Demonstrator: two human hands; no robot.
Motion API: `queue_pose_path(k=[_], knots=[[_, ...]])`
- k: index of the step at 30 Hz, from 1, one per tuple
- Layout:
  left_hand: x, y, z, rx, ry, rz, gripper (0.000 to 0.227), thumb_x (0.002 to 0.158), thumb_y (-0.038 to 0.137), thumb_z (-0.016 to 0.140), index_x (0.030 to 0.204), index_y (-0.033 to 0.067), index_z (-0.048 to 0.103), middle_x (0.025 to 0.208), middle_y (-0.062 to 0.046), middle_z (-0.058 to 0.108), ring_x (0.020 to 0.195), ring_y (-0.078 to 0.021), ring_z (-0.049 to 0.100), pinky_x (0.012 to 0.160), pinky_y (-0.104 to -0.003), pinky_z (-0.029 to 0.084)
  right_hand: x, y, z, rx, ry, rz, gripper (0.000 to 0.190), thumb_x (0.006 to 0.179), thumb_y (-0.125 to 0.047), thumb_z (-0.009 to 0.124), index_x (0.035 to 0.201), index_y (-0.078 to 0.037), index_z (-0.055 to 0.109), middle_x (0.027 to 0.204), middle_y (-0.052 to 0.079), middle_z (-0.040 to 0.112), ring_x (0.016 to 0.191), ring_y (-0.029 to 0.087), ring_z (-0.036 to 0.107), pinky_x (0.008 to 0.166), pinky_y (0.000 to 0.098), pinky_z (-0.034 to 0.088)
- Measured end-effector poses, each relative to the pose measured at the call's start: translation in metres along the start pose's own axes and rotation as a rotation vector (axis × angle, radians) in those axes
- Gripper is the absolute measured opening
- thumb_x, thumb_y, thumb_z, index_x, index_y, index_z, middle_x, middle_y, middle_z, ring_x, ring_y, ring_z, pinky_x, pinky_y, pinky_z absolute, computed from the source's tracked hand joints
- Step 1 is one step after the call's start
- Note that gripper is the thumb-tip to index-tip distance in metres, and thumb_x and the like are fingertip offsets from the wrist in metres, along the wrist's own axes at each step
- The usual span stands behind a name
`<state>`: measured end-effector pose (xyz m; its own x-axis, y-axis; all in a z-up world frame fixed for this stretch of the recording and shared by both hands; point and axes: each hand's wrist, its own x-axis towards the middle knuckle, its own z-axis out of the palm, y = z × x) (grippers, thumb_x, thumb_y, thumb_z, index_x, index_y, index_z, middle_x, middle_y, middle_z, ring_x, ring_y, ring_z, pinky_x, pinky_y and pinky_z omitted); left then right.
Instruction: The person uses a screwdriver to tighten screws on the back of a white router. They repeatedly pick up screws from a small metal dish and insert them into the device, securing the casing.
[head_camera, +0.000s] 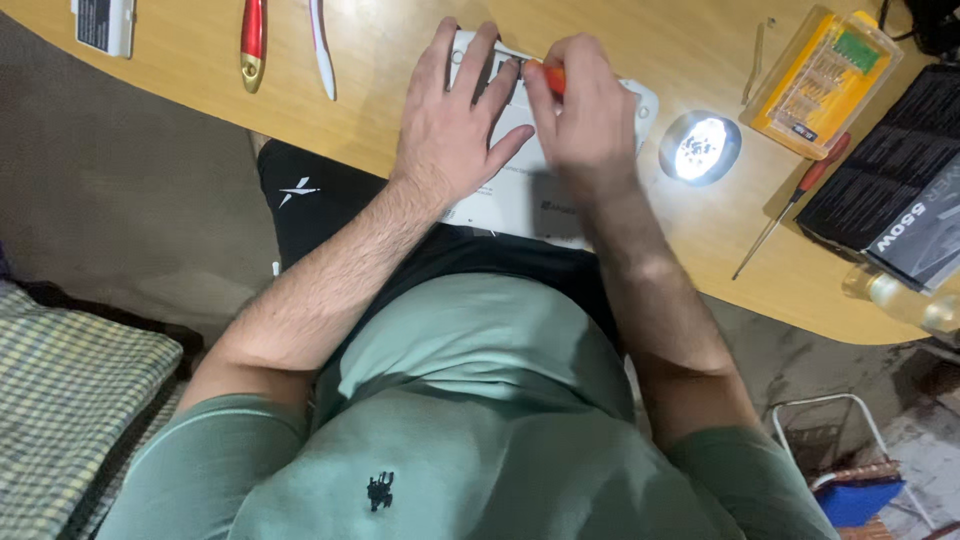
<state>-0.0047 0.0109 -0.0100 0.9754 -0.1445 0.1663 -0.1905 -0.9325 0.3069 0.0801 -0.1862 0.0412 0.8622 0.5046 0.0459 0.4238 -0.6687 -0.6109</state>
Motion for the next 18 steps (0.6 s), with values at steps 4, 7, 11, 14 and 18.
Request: queue_pose_path(k=[4,7,11,14,18], knots=[[-0.002,-0.001,0.006,-0.052,0.024,-0.018,0.073,0.119,0.068,0.089,0.163,0.0105,0.077,0.181,-0.018,0.052,0.164,-0.0556,0.041,0.127,-0.070,0.055,0.017,-0.014,-0.012,-0.095,-0.179,0.076,0.017,0.132,-0.021,0.068,0.128,-0.009,0.057,0.112,0.017,0.080,0.084,0.048,0.074,0.074,0.0604,0.053],[-0.005,-0.001,0.010,-0.042,-0.016,-0.027,0.074,0.123,0.071,0.080,0.166,0.0106,0.077,0.184,-0.020,0.050,0.168,-0.0569,0.036,0.131,-0.071,0.048,0.022,-0.031,-0.020,-0.070,-0.270,0.081,0.005,0.129,-0.010,0.064,0.132,-0.006,0.062,0.122,0.021,0.073,0.097,0.048,0.074,0.079,0.0617,0.053],[-0.008,-0.003,0.014,0.011,-0.005,-0.016,0.073,0.124,0.072,0.080,0.168,0.0140,0.077,0.186,-0.019,0.048,0.168,-0.0557,0.038,0.131,-0.070,0.049,0.024,-0.023,-0.022,-0.134,-0.326,-0.079,0.009,0.127,-0.002,0.057,0.130,-0.001,0.065,0.124,0.023,0.062,0.093,0.046,0.065,0.081,0.0633,0.051],[-0.007,-0.005,0.017,-0.023,-0.002,-0.009,0.072,0.125,0.070,0.080,0.168,0.0123,0.077,0.185,-0.019,0.047,0.167,-0.0556,0.038,0.131,-0.071,0.048,0.029,-0.011,-0.022,-0.313,-0.350,-0.121,0.006,0.129,-0.008,0.064,0.131,-0.004,0.068,0.123,0.020,0.069,0.084,0.045,0.070,0.070,0.0621,0.054],[-0.007,-0.007,0.025,-0.104,-0.007,-0.021,0.074,0.123,0.072,0.076,0.169,0.0126,0.075,0.188,-0.020,0.045,0.169,-0.0578,0.035,0.134,-0.072,0.042,0.034,0.001,-0.014,-0.650,-0.322,-0.094,0.030,0.136,-0.043,0.071,0.128,-0.014,0.069,0.099,0.012,0.088,0.071,0.049,0.083,0.060,0.0639,0.061]])
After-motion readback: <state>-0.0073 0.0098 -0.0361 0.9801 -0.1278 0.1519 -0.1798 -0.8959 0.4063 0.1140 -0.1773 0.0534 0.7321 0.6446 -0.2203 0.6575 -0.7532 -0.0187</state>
